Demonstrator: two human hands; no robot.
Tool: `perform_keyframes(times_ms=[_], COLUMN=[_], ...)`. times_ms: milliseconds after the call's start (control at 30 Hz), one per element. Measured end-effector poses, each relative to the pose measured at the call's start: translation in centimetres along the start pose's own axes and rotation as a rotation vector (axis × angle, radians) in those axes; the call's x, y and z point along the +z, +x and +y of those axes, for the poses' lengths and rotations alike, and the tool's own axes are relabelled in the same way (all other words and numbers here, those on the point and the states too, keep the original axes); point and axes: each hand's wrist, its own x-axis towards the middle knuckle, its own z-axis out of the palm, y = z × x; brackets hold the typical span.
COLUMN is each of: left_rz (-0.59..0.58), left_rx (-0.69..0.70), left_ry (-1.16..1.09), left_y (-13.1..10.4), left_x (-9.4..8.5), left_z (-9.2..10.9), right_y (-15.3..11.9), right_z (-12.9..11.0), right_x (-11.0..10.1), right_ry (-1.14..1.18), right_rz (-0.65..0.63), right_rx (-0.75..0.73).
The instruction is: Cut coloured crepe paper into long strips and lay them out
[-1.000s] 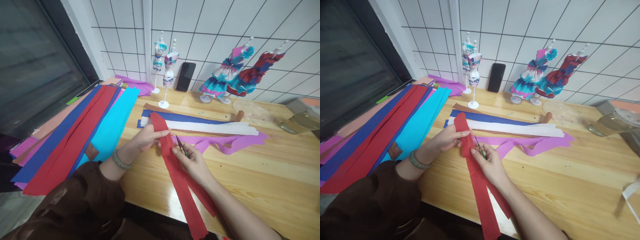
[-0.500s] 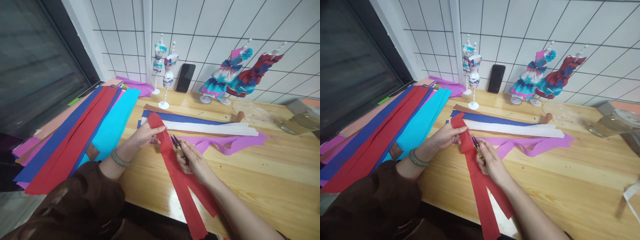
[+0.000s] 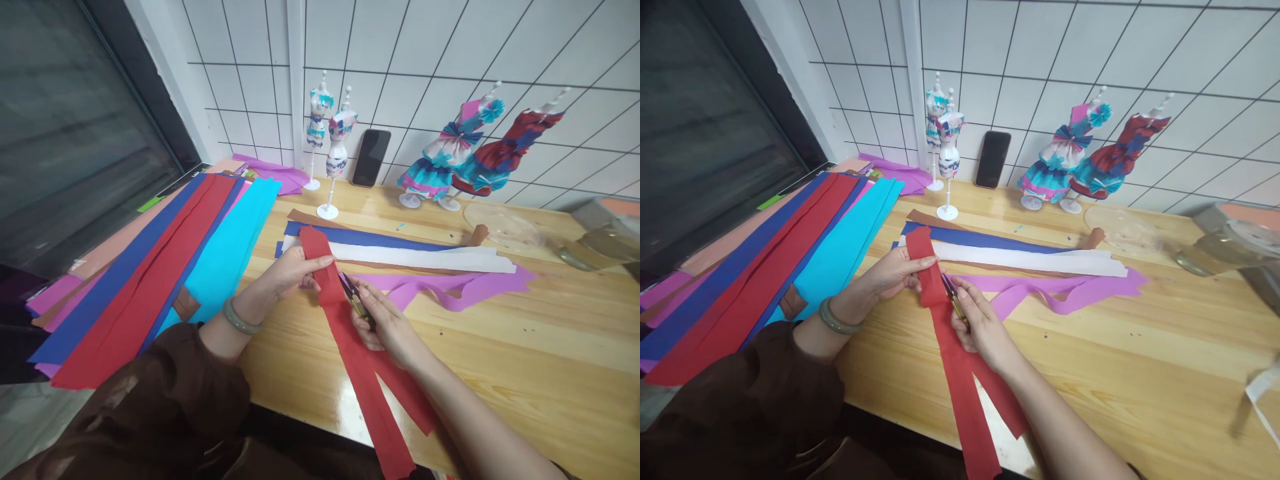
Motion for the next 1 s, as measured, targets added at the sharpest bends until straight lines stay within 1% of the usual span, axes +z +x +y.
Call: perform_keyframes(times_ms=[367, 567, 800, 1000], left_rz=[-0.031, 0.022, -0.033, 0.000], left_rx=[-0.022, -0.023, -0.018, -0.024], left_ry=[0.024, 0.029, 0.033, 0.021], left_y=[-0.10, 0.02, -0.11, -0.18], left_x=[0.13, 0.06, 0.05, 0.18], left_z=[0.08, -0.04, 0.07, 0.18], right_y=[-0.01, -0.03, 0.03, -0.11], right_z=[-0.19, -0.07, 0.00, -0.19], right_x=[0.06, -0.15, -0.04, 0.13], right_ry=[0.026, 0.036, 0.042, 0.067], right_rz=[-0.016, -0.016, -0.027, -0.027], right_rx=[0.025, 0.025, 0.034, 0.051])
